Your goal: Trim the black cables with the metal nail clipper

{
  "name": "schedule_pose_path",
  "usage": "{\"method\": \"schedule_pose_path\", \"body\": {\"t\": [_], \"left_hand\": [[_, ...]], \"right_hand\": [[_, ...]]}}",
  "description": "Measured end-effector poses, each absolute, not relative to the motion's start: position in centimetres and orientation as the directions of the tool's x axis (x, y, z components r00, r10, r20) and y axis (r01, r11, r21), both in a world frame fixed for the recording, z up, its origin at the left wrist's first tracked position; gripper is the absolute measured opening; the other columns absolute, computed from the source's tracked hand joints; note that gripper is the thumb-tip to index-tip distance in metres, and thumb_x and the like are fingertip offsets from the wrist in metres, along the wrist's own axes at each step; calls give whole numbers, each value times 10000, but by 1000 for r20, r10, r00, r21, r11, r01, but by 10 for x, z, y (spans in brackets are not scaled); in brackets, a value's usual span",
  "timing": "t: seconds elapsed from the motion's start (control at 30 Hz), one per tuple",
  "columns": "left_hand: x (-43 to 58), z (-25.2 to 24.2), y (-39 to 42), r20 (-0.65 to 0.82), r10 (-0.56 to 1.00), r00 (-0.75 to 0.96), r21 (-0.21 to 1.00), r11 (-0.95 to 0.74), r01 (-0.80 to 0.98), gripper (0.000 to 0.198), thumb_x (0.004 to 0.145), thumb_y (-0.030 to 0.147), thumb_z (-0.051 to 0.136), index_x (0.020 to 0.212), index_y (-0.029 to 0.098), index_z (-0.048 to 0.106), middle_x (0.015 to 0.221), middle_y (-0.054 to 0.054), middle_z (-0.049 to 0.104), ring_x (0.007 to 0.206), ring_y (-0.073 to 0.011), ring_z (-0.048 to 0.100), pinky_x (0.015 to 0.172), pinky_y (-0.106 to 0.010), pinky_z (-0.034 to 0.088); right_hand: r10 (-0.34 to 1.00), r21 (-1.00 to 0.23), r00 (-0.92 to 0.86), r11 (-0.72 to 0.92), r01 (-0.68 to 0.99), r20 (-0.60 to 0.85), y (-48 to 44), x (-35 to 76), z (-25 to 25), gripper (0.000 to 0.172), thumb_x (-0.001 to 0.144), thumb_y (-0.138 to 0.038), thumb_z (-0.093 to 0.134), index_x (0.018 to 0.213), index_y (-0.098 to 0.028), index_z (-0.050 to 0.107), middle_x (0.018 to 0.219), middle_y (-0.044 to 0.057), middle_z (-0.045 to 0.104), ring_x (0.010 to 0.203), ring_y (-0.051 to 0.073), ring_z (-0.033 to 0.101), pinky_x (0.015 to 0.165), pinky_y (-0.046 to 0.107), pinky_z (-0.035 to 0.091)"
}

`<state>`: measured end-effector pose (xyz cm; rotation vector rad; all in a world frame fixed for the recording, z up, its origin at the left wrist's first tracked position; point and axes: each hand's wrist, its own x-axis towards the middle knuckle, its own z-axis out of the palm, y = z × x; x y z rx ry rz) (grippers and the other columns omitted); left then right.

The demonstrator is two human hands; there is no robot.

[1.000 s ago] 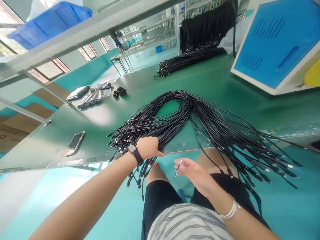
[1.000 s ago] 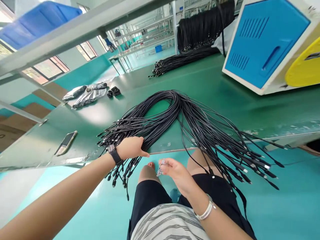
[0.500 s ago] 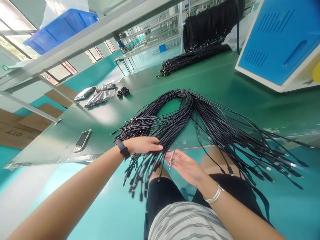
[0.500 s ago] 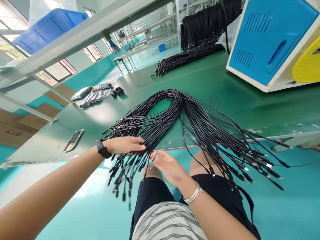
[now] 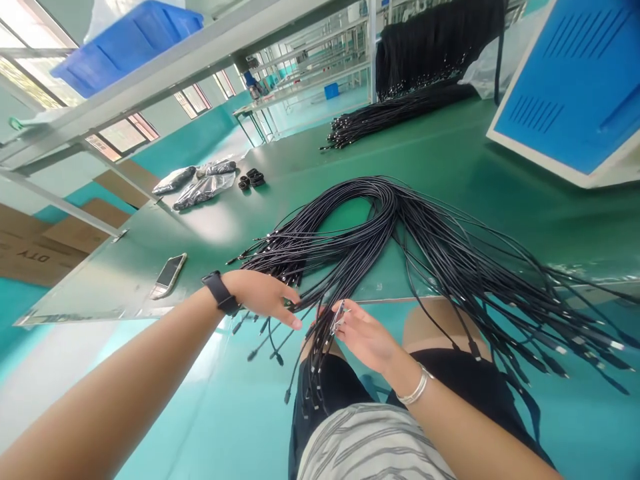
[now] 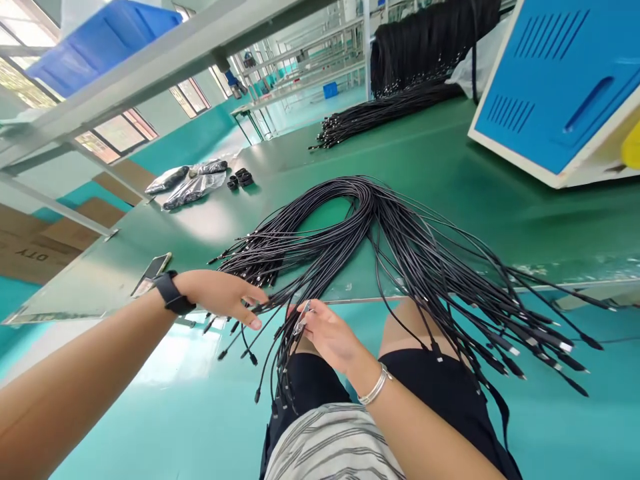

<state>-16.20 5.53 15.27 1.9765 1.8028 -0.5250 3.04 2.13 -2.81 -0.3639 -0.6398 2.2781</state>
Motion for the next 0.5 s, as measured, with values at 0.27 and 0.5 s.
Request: {"method": "schedule_pose_path", "body": {"t": [0.27,0.5], "left_hand": [[-174,120,20,-636,763,115,-25,-170,985,494,772,598,621,1135,273,704,765,-86,731,870,-335,628,676,-349,418],[-162,109,-22,-452,866,215,41,-220,975,265,937,346,471,855,238,698,976,-67,679,951,-264,588,884,-401,405]], "right_hand": [[686,-554,-727,-615,-561,-27,21,28,-27,321,741,-466,785,950,-257,662,933,22,654,858,180,593,877,342,436],[689,-573,-722,-620,-536,-70,13,48,-48,319,752,-448,781,974,-247,671,952,36,669,893,188,618,904,369,459]]}}
